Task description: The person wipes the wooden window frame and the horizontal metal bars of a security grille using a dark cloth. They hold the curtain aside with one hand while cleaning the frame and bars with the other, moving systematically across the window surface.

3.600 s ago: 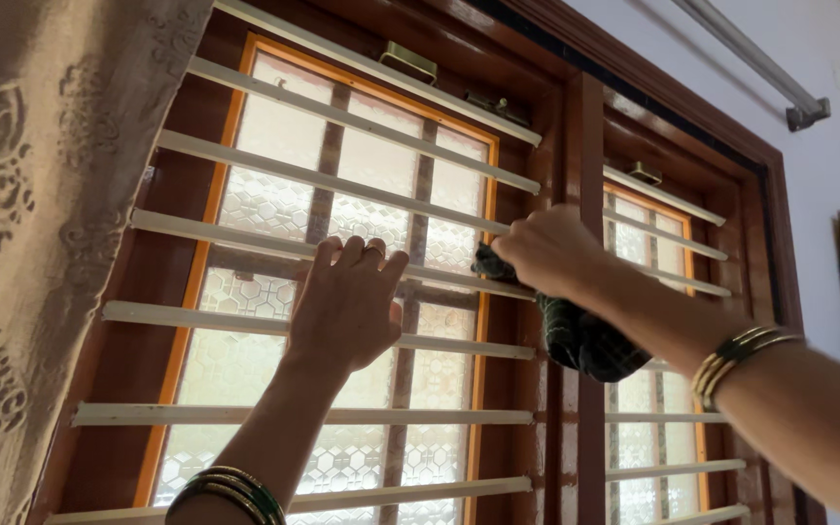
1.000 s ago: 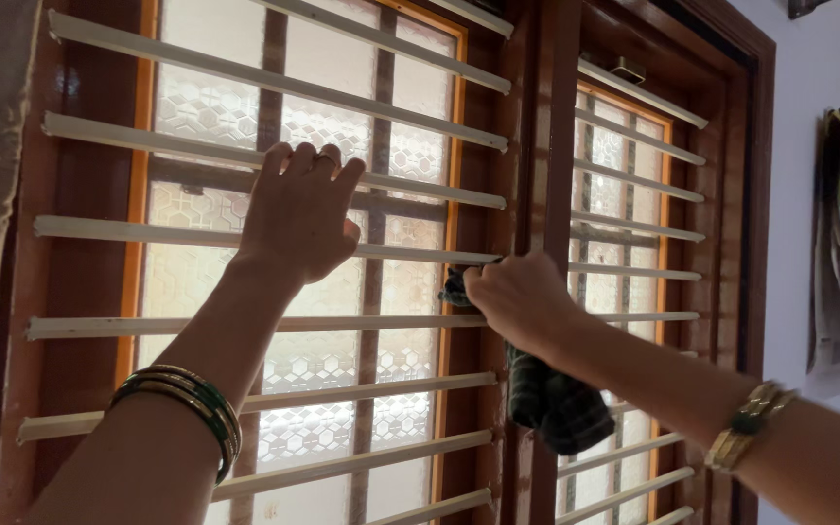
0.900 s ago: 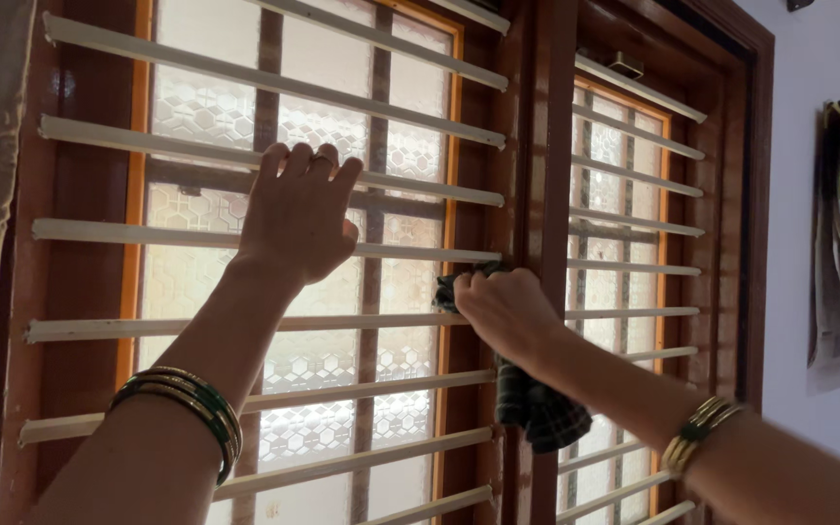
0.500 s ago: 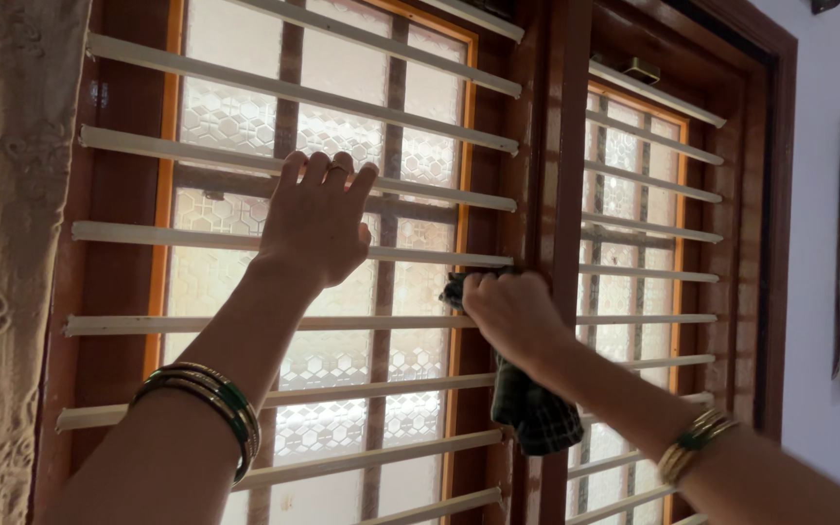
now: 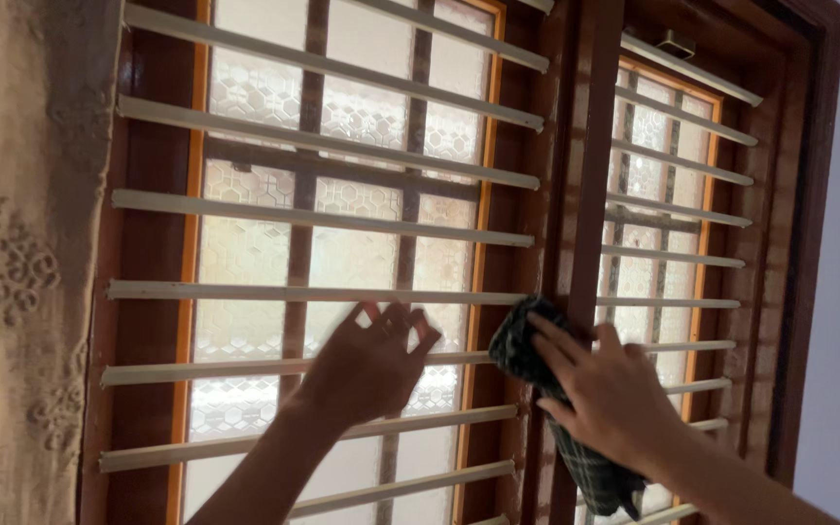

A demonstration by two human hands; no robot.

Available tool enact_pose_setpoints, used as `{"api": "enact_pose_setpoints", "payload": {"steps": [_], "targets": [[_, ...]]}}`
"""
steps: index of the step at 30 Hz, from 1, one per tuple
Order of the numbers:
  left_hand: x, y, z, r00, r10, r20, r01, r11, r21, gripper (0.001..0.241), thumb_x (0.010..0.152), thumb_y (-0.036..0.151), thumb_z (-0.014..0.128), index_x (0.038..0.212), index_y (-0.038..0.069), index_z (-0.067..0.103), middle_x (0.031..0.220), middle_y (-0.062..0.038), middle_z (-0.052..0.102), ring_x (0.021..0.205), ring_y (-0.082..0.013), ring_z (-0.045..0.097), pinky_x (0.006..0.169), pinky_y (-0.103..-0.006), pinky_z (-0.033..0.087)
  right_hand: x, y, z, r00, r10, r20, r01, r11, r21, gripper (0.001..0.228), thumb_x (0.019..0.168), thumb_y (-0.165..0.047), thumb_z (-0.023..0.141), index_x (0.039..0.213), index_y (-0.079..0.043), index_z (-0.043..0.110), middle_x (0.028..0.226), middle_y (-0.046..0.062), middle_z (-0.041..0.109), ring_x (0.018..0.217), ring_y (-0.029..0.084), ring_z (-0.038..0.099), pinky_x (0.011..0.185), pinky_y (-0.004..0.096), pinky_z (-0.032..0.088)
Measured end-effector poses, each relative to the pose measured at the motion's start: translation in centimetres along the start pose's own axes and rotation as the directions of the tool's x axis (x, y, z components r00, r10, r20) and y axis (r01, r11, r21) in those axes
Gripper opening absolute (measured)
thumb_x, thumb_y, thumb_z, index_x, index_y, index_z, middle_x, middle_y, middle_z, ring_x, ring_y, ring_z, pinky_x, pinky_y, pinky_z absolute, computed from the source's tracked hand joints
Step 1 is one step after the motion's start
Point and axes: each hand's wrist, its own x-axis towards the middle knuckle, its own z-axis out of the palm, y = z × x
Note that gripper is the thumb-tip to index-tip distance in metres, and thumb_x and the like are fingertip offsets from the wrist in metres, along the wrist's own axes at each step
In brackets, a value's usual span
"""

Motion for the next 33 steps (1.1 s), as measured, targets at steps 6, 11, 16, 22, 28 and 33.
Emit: {"api": "enact_pose_setpoints", "payload": {"steps": [6,11,16,22,28,33], "targets": [[-0.3,1.4,2.6,0.981,-0.121,-0.152,0.123,0.992,0.004,0.051,0.085,0.046,0.064,0.112,0.003,0.062,0.104,-0.019,0.073,0.094,-0.0260,0.072,0.058,-0.0363,0.060,0.4,-2.2,-1.1,0.985,-0.124,-0.122,0.113,0.989,-0.096,0.057,0.074,-0.008,0.078,0.128,-0.009,0.062,0.154,0.007,0.049,0.113,0.036,0.058,0.072,0.038,0.063],[-0.3,2.2,4.1,0.958,-0.221,0.182,0.221,0.975,0.019,0.028,0.092,0.034,0.062,0.084,0.007,0.064,0.075,-0.009,0.072,0.062,-0.0182,0.069,0.052,-0.0326,0.057,3.0,-3.4,-0.3,0.996,-0.089,0.008,0.085,0.921,-0.381,0.062,0.082,-0.022,0.075,0.139,-0.002,0.059,0.142,0.016,0.058,0.120,0.041,0.052,0.074,0.046,0.055],[-0.7,2.3,5.2,0.965,-0.217,0.145,0.212,0.976,0.049,0.029,0.097,0.016,0.059,0.069,0.011,0.060,0.053,-0.003,0.063,0.045,-0.0108,0.063,0.046,-0.0299,0.054,4.3,-3.8,-0.6,0.997,0.037,0.072,-0.019,0.971,-0.239,0.071,0.074,-0.020,0.071,0.143,-0.014,0.056,0.149,0.001,0.057,0.133,0.044,0.043,0.091,0.067,0.040],[-0.6,2.4,4.0,0.952,-0.271,0.141,0.274,0.962,-0.002,0.026,0.092,0.014,0.057,0.066,0.013,0.061,0.053,-0.005,0.065,0.048,-0.0157,0.068,0.050,-0.0333,0.056,6.0,-0.5,-2.5,0.899,0.031,0.436,0.028,0.991,-0.128,0.051,0.095,-0.009,0.055,0.144,-0.021,0.055,0.125,0.000,0.071,0.140,0.028,0.041,0.119,0.065,0.022],[-0.7,2.4,4.0,0.950,-0.293,0.109,0.296,0.955,-0.008,0.026,0.092,0.013,0.057,0.066,0.013,0.061,0.053,-0.006,0.065,0.049,-0.0154,0.069,0.050,-0.0327,0.057,5.8,-1.9,-2.3,0.981,-0.192,-0.008,0.182,0.943,-0.277,0.046,0.084,-0.011,0.059,0.129,-0.013,0.065,0.128,0.002,0.071,0.122,0.032,0.053,0.106,0.062,0.030],[-0.5,2.5,4.0,0.939,-0.313,0.143,0.321,0.946,-0.035,0.028,0.091,0.011,0.057,0.064,0.014,0.060,0.050,-0.004,0.063,0.048,-0.0146,0.067,0.051,-0.0337,0.056,6.2,-3.4,-2.8,0.910,0.206,0.361,-0.179,0.978,-0.105,0.043,0.097,-0.029,0.059,0.138,-0.017,0.059,0.096,0.008,0.076,0.114,0.025,0.058,0.104,0.049,0.036]]}}
